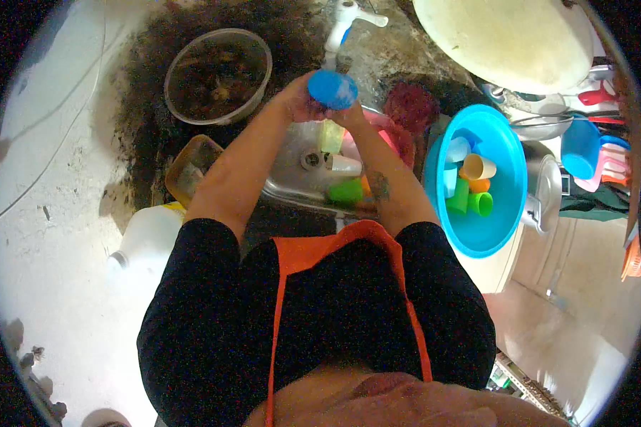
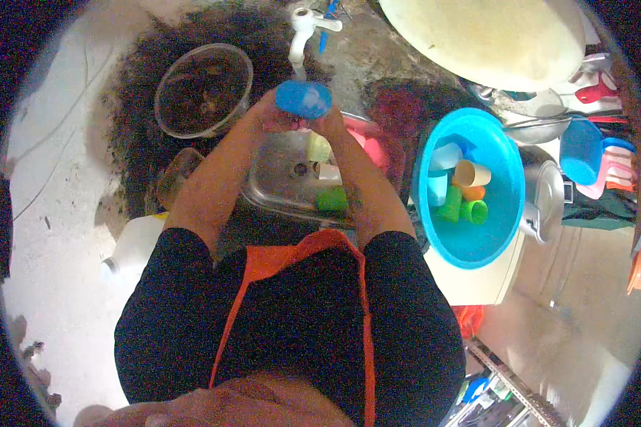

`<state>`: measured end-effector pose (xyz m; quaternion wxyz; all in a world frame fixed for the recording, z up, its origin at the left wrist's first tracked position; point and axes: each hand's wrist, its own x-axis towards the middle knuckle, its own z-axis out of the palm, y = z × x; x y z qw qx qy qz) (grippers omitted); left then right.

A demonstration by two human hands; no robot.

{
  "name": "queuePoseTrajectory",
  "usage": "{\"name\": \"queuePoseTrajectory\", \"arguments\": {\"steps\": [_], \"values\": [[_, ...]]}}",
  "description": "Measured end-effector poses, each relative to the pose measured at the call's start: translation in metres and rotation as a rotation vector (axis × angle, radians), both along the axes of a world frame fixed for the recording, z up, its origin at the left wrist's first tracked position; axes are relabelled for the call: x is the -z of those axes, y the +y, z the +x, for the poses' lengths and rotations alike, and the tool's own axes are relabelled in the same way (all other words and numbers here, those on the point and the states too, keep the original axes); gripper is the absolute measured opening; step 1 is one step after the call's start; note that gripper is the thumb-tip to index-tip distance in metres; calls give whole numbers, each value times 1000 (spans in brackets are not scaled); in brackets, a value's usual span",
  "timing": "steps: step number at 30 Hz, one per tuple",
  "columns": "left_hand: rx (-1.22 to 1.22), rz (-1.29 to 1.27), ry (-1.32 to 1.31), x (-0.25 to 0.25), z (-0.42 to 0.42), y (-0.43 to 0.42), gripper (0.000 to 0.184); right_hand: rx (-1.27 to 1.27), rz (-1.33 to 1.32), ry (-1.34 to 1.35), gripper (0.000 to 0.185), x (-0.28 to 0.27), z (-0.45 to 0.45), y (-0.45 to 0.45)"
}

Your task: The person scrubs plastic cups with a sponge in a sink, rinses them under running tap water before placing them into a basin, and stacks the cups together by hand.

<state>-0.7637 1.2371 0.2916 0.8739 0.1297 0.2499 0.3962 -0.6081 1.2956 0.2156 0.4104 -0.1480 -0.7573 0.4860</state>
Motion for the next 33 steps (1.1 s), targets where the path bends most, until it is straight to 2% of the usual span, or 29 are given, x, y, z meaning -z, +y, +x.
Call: {"name": "queuePoseTrajectory", "arguments": {"steps": [1,3,4,6,7,9,11,12,13,14,15,16,17,18,20,22,24,26,27,28,29,30,31,33], "values": [[-4,2,-2,13,1,-2,45,-4,2,-2,63,-1,-4,6],[27,7,-392,33,3,-6,50,226,-180,-98,61,-6,-14,13],[26,10,-391,32,1,-12,50,225,-177,-96,61,-23,-18,9],[-77,113,-446,30,-3,-34,46,496,-98,-319,56,-74,-23,-10],[-111,147,-466,33,-7,-43,45,496,-96,-320,56,-77,-23,-11],[-308,-72,-254,43,-15,-64,44,516,166,-767,56,-80,-21,-18],[-409,-176,-140,58,-15,-72,43,541,172,-678,58,-115,-23,-25],[-442,-198,34,70,-12,-74,44,562,181,-591,59,-128,-24,-25],[-471,-228,206,86,-7,-80,45,555,180,-595,59,-114,-24,-20],[-472,-235,203,112,-3,-84,45,457,319,-727,60,-87,-24,-12],[-377,-158,614,142,-3,-82,47,360,461,-852,61,-72,-23,-6],[-268,-65,1023,147,-5,-78,49,367,463,-850,61,-84,-25,-12],[-271,-57,1024,152,-5,-71,49,552,393,-624,60,-96,-27,-20],[-195,249,1498,154,0,-69,51,718,316,-397,60,-101,-27,-24],[-77,564,1937,161,14,-77,53,654,308,-504,60,-97,-23,-26],[-170,554,1853,190,16,-62,57,607,318,-587,60,-102,-21,-25],[-193,493,1838,192,20,-45,59,667,350,-410,60,-108,-22,-26],[-160,416,1839,192,26,-40,60,682,398,-422,61,-102,-21,-22],[-290,126,1354,176,20,-30,61,706,446,-429,61,-97,-18,-24],[-402,11,962,135,19,-20,57,712,444,-428,61,-97,-14,-29],[-507,-142,589,91,18,-10,53,689,279,-349,57,-100,-10,-35],[-605,-152,315,43,29,-9,45,657,111,-274,54,-100,-7,-40],[-603,-159,313,59,26,0,45,657,107,-280,54,-81,-6,-43],[-666,239,345,82,17,30,31,656,-410,198,39,-48,-7,-48]]}}
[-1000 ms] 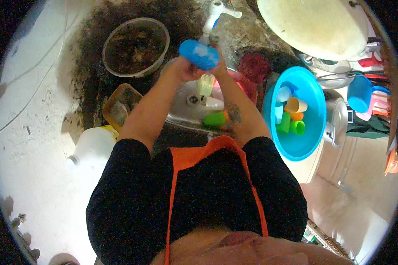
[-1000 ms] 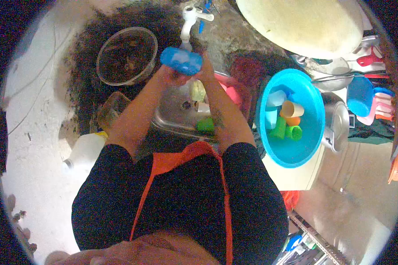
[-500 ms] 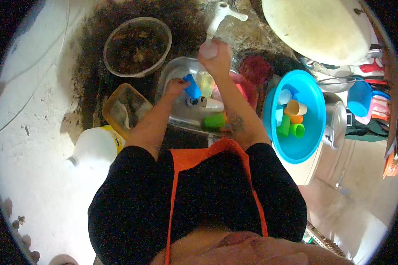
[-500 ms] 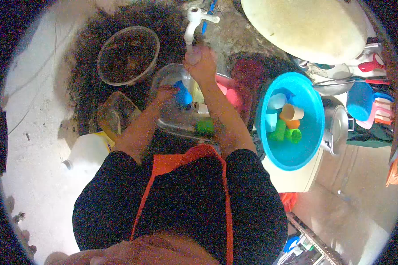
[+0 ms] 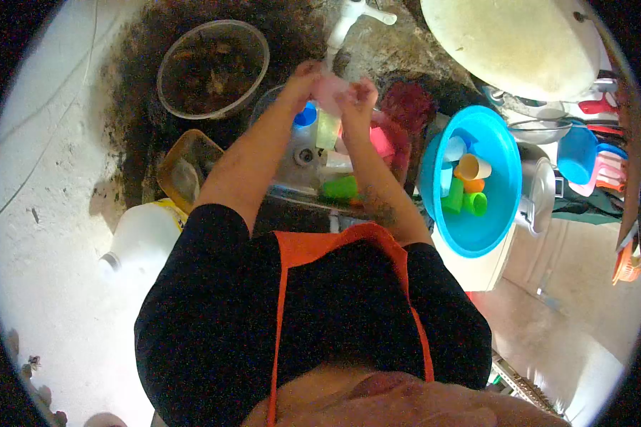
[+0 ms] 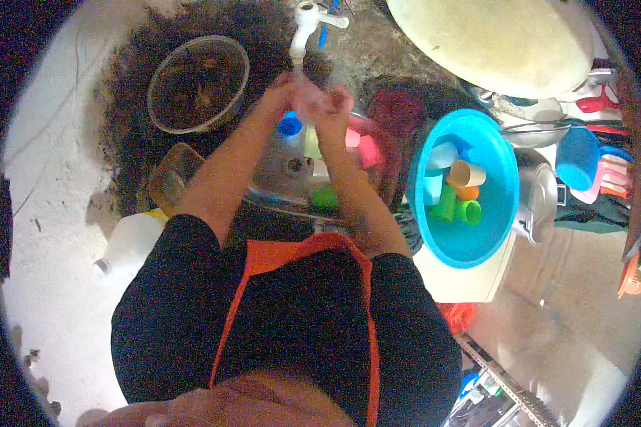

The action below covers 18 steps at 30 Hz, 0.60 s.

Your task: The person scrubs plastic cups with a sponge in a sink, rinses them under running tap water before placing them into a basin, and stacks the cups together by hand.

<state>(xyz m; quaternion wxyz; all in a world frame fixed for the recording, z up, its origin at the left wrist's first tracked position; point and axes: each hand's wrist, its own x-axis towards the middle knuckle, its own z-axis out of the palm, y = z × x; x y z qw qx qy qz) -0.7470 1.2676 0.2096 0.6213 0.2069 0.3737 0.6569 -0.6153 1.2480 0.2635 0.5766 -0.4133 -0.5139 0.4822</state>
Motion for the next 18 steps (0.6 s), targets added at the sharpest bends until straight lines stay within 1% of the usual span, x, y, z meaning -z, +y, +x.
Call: {"name": "queuePoseTrajectory", "arguments": {"steps": [1,2,3,4,6,7,9,10,11,12,13,15,16,17,18], "values": [[0,1,-2,-19,2,-1,31,0,1,-2,39,-2,2,-1],[72,6,229,-58,4,-4,29,-173,-407,299,34,-6,5,-4],[145,14,460,-86,8,-4,29,-345,-811,603,32,-9,9,-5],[150,15,461,-92,12,-2,29,-341,-810,606,32,-6,12,-1],[174,198,750,-102,16,-1,37,-577,-891,694,33,1,14,20],[175,197,751,-107,15,-3,37,-698,-929,735,33,6,14,32],[63,369,1100,-112,8,-11,39,-944,-1003,816,34,15,15,44],[66,365,1101,-102,4,-10,39,-943,-1006,820,34,1,9,43],[-186,279,929,-82,-1,-7,36,-807,-874,638,35,-29,-1,42],[-431,192,749,-64,-6,-5,35,-671,-739,459,37,-45,-8,42],[-432,189,752,-53,-13,-8,35,-674,-742,461,37,-33,-10,50],[-245,-283,293,-28,-31,-14,37,-866,-159,-270,33,-16,-14,71],[-21,-360,57,-14,-37,-16,36,-868,-160,-268,33,-33,-15,71],[-23,-362,57,0,-38,-17,36,-964,38,-695,33,-53,-16,76],[108,-336,-4,-7,-34,-27,37,-1029,248,-1123,33,-68,-18,76]]}}
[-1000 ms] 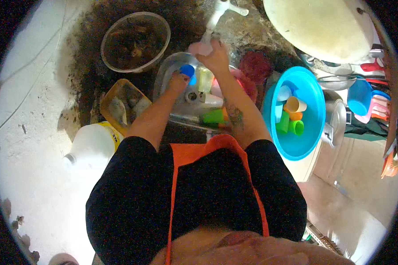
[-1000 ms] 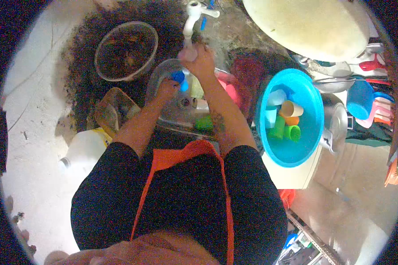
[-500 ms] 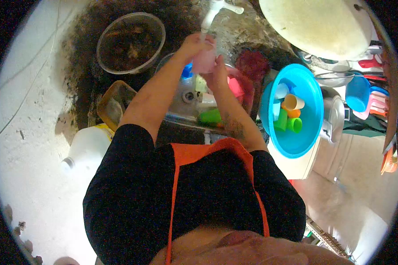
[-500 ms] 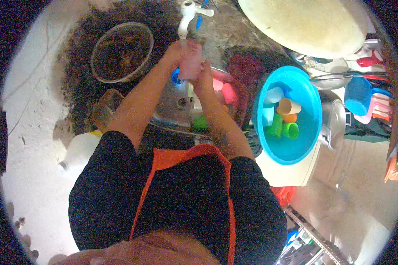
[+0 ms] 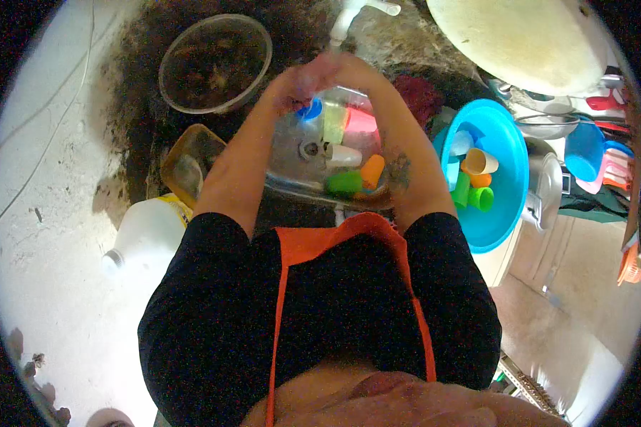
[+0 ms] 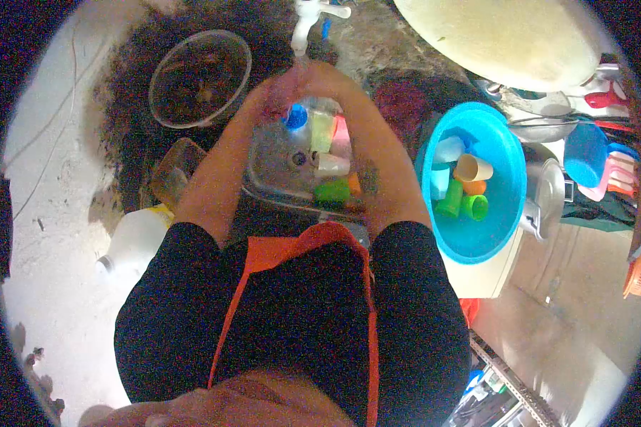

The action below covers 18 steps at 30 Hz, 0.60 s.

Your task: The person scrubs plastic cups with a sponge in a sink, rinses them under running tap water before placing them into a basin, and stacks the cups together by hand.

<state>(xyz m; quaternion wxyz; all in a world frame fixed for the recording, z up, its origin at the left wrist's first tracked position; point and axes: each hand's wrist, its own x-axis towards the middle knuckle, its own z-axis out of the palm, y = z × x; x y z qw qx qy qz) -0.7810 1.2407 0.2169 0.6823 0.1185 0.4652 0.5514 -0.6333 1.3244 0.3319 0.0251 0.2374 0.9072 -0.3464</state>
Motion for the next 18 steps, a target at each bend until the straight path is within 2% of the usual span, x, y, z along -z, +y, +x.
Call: {"name": "queuePoseTrajectory", "arguments": {"steps": [1,2,4,5,6,7,8,9,10,11,13,15,16,18], "values": [[117,25,-84,-10,5,-9,38,-1,-1,0,33,-1,-4,1],[116,25,-84,-23,17,-15,38,191,80,6,34,0,-11,1],[-183,160,-68,-46,42,-19,39,380,165,11,36,-19,-23,-10],[-185,162,-69,-37,44,-16,39,537,273,-58,35,-31,-24,-22],[-156,227,39,-18,46,-10,41,694,382,-128,35,-42,-25,-30],[-127,290,148,-15,47,-9,44,690,385,-128,35,-36,-24,-28],[-132,293,149,-13,42,-8,44,781,247,174,36,-24,-20,-26],[80,373,-273,-25,35,-12,44,857,100,474,37,-13,-18,-26],[293,443,-694,-28,31,-15,44,850,99,474,37,-7,-19,-28],[287,446,-693,-27,33,-19,44,860,138,548,39,-1,-20,-29],[116,372,-875,-18,39,-24,46,863,179,622,43,15,-20,-28],[93,331,-784,-18,37,-37,43,877,-459,498,57,33,-17,-23],[71,288,-693,-17,35,-40,39,876,-458,496,57,42,-12,-24],[-19,236,-667,3,36,-34,37,701,-318,569,64,45,-7,-30]]}}
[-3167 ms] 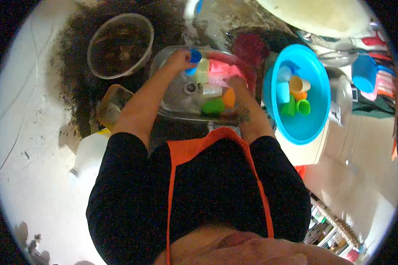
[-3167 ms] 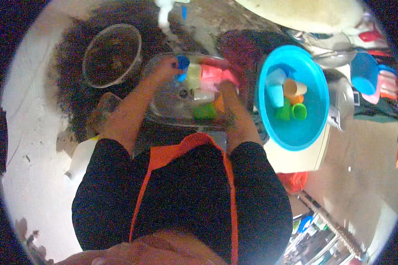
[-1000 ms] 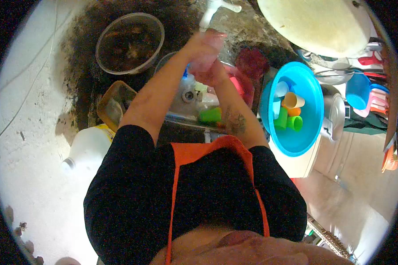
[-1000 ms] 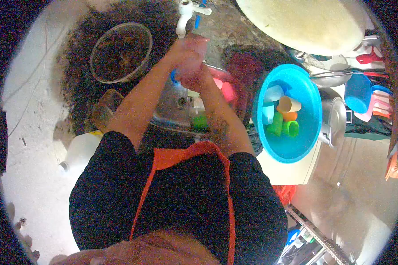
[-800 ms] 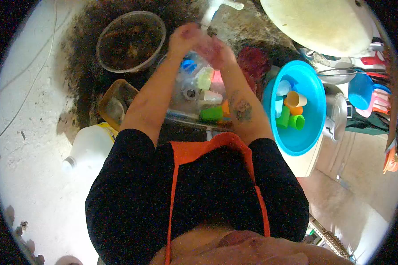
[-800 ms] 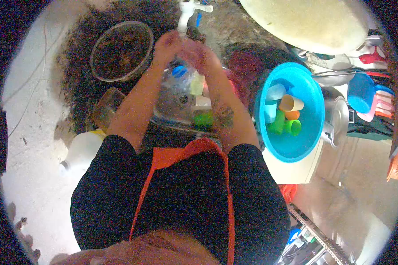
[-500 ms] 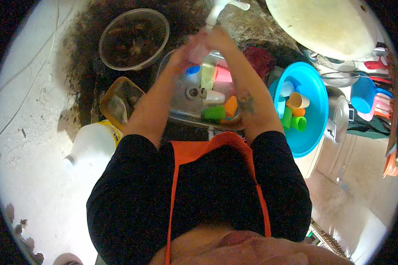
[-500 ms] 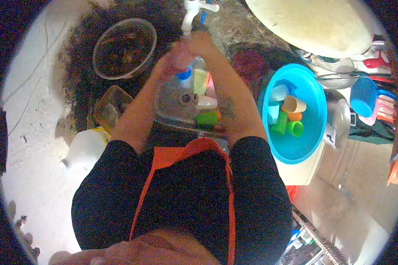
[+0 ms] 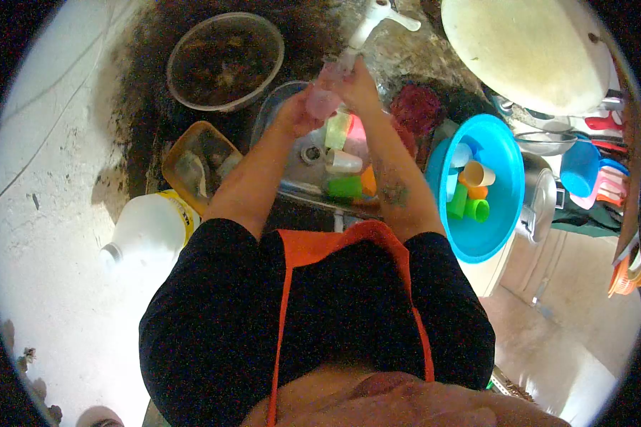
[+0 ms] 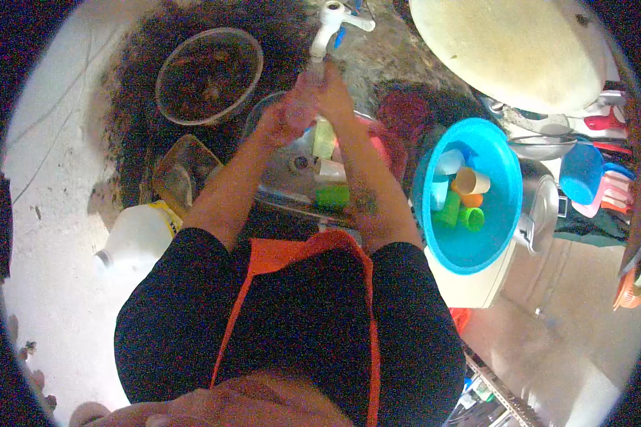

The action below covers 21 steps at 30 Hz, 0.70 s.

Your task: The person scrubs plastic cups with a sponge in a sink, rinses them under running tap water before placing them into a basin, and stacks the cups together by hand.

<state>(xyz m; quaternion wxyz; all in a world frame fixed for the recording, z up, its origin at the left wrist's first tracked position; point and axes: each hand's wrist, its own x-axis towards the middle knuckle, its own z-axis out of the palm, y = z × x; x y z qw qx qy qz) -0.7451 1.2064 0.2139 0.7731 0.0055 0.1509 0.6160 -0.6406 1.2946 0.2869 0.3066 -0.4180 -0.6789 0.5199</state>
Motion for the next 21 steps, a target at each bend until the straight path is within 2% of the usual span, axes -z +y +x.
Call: {"name": "queuePoseTrajectory", "arguments": {"steps": [1,2,3,4,5,6,7,8,9,10,11,12,13,14,15,16,17,18,19,21], "values": [[-68,-77,16,12,0,4,35,-42,67,9,66,-7,0,-6],[-74,-74,9,19,0,6,35,79,419,-47,62,-37,1,-30],[-168,-45,184,26,2,8,33,196,774,-103,59,-55,2,-42],[-264,-22,357,35,4,7,31,183,778,-109,59,-48,4,-40],[-270,-26,350,43,5,0,31,90,800,-242,64,-35,7,-39],[-260,-132,448,59,2,-6,31,0,823,-368,69,-29,7,-37],[-251,-236,549,67,-1,-7,31,-5,830,-361,69,-39,2,-40],[-262,-234,549,74,0,-3,31,135,773,-213,59,-50,-2,-44],[-332,-353,723,77,9,-2,31,273,702,-73,49,-57,-3,-49],[-358,-413,807,91,17,-7,32,271,696,-81,49,-51,0,-44],[-380,-477,890,105,24,-12,32,29,654,-240,52,-46,4,-35],[-138,-273,1588,132,23,-13,35,-83,635,-317,54,-48,4,-33],[22,-139,1923,136,22,-9,36,-198,616,-389,56,-56,2,-33],[137,12,2257,140,21,-5,38,43,585,-302,60,-61,-3,-36],[188,-94,2280,134,29,-13,43,273,543,-215,63,-67,-6,-40],[225,-149,2284,124,34,-25,45,267,540,-222,63,-54,-3,-32],[263,-203,2287,114,39,-37,48,127,571,-335,68,-37,0,-22],[366,-101,2228,94,32,-43,50,-8,606,-439,73,-27,2,-15],[455,2,2172,92,23,-39,53,0,614,-434,73,-41,-1,-22],[468,-84,2149,110,22,-26,51,271,715,-351,69,-66,-5,-37]]}}
